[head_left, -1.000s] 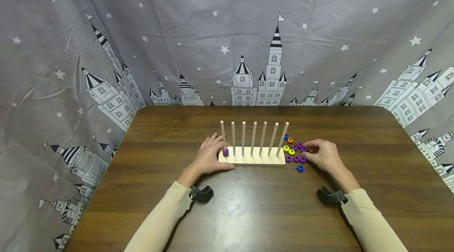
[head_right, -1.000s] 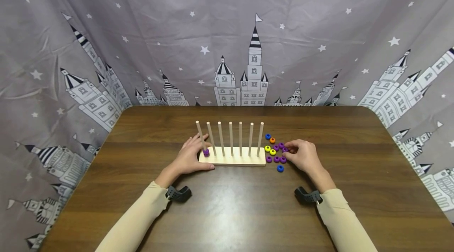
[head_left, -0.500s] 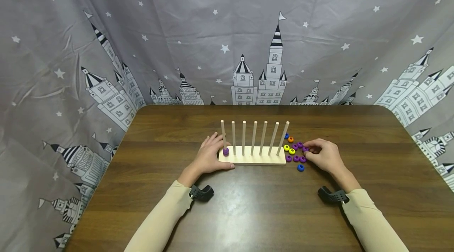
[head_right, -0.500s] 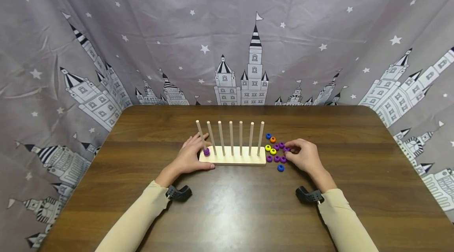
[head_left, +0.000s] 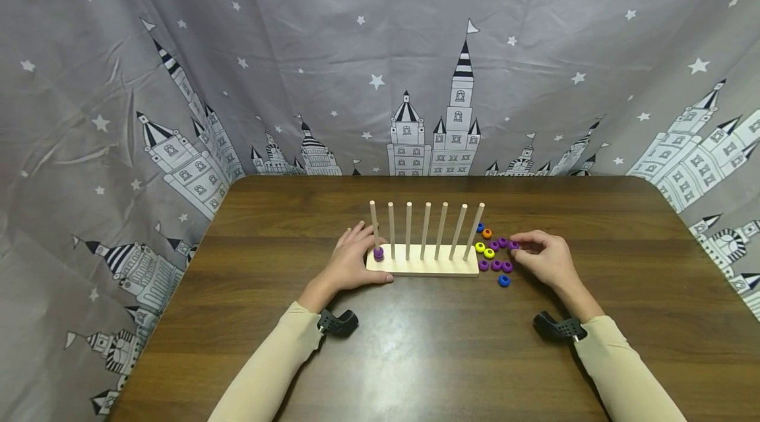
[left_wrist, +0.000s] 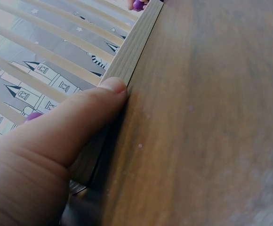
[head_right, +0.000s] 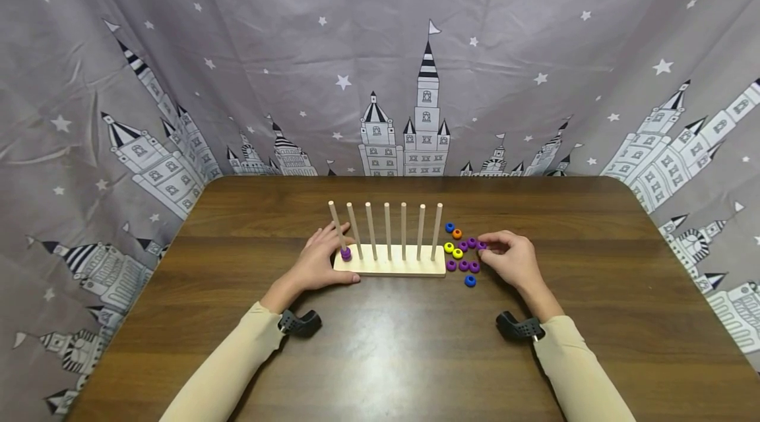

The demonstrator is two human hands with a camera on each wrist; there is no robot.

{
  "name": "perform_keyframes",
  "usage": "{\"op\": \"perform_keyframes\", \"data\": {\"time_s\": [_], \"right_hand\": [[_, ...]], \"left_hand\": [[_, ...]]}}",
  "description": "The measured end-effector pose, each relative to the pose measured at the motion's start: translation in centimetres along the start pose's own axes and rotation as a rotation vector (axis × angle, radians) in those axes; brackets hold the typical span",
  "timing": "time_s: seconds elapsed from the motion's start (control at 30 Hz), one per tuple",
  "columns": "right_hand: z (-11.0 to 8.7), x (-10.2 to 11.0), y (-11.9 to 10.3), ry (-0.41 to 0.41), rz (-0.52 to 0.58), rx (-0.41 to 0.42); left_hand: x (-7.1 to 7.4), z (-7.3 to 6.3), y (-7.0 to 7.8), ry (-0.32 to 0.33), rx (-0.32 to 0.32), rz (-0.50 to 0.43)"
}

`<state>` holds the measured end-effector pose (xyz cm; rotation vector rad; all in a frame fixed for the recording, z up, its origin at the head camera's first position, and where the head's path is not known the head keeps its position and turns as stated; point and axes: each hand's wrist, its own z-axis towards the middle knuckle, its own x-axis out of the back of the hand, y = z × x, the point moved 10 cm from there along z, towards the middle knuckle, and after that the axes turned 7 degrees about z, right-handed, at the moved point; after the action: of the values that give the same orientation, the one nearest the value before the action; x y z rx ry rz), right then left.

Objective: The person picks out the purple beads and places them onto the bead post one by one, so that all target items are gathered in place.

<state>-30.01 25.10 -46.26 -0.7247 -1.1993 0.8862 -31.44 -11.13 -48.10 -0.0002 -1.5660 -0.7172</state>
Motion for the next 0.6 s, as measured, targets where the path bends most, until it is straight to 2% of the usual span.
{"op": "perform_keyframes", "data": {"time_s": [0.6], "right_hand": [[0.18, -0.14, -0.14, 0.005, 0.009, 0.024]], "left_hand": [[0.18, -0.10, 0.21, 0.001, -0.005, -0.004]]}}
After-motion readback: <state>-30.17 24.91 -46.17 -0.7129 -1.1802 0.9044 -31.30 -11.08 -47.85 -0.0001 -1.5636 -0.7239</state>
